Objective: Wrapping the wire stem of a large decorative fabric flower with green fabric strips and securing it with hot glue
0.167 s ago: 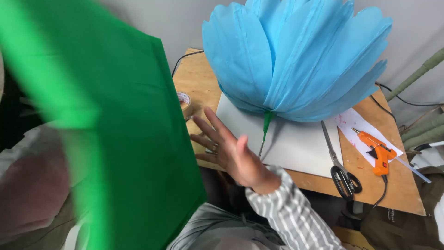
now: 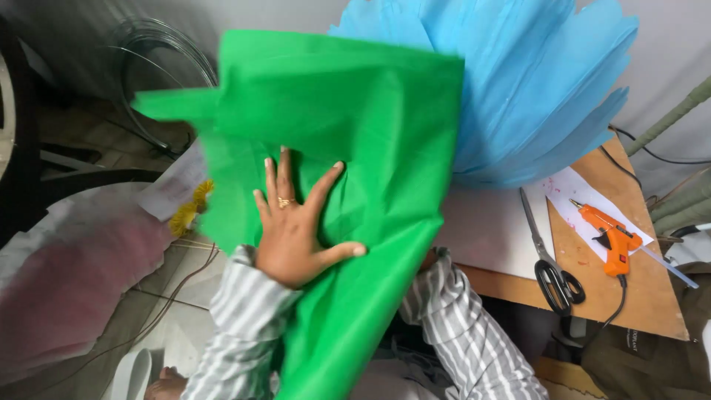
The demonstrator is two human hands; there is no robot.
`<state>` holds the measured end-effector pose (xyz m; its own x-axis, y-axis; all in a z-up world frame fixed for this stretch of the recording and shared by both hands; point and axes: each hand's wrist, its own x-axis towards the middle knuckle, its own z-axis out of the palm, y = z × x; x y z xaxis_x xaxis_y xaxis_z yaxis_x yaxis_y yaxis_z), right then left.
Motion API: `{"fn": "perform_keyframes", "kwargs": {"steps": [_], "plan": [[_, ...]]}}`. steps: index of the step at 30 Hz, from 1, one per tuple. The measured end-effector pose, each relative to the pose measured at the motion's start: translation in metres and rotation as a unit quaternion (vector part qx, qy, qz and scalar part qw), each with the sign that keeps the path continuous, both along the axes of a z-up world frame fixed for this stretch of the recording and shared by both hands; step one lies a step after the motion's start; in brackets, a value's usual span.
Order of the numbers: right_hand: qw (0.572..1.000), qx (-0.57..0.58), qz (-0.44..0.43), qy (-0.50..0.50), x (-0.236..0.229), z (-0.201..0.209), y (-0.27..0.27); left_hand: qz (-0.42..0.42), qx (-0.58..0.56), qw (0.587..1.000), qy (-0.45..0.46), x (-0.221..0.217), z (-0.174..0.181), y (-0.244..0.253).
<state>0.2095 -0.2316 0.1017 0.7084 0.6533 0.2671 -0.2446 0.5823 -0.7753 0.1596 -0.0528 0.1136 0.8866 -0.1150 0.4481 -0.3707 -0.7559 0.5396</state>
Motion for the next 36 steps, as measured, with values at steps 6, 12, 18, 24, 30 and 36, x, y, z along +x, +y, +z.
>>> {"fn": "perform_keyframes", "kwargs": {"steps": [6, 12, 18, 24, 30, 36], "plan": [[0.977, 0.025, -0.126, 0.169, 0.025, -0.002, -0.021, 0.145, -0.055, 0.988, -0.023, 0.023, -0.044, 0.01], [0.959, 0.017, -0.197, 0.201, 0.047, -0.049, -0.068, 0.187, -0.35, 0.918, 0.002, 0.059, -0.161, 0.075], [0.935, -0.235, -0.257, -0.065, 0.062, -0.066, -0.086, 0.128, -0.435, 0.888, 0.069, 0.083, -0.21, 0.095], [0.908, -0.265, -0.254, -0.2, 0.062, -0.028, -0.073, 0.105, -0.456, 0.88, 0.083, 0.036, -0.143, 0.09], [0.914, -0.182, -0.269, -0.245, 0.091, 0.016, -0.059, 0.081, -0.518, 0.852, -0.008, 0.018, -0.205, 0.142], [0.901, -0.179, -0.257, -0.3, 0.145, -0.025, -0.007, 0.163, -0.504, 0.847, -0.031, -0.026, -0.167, 0.16]]}}
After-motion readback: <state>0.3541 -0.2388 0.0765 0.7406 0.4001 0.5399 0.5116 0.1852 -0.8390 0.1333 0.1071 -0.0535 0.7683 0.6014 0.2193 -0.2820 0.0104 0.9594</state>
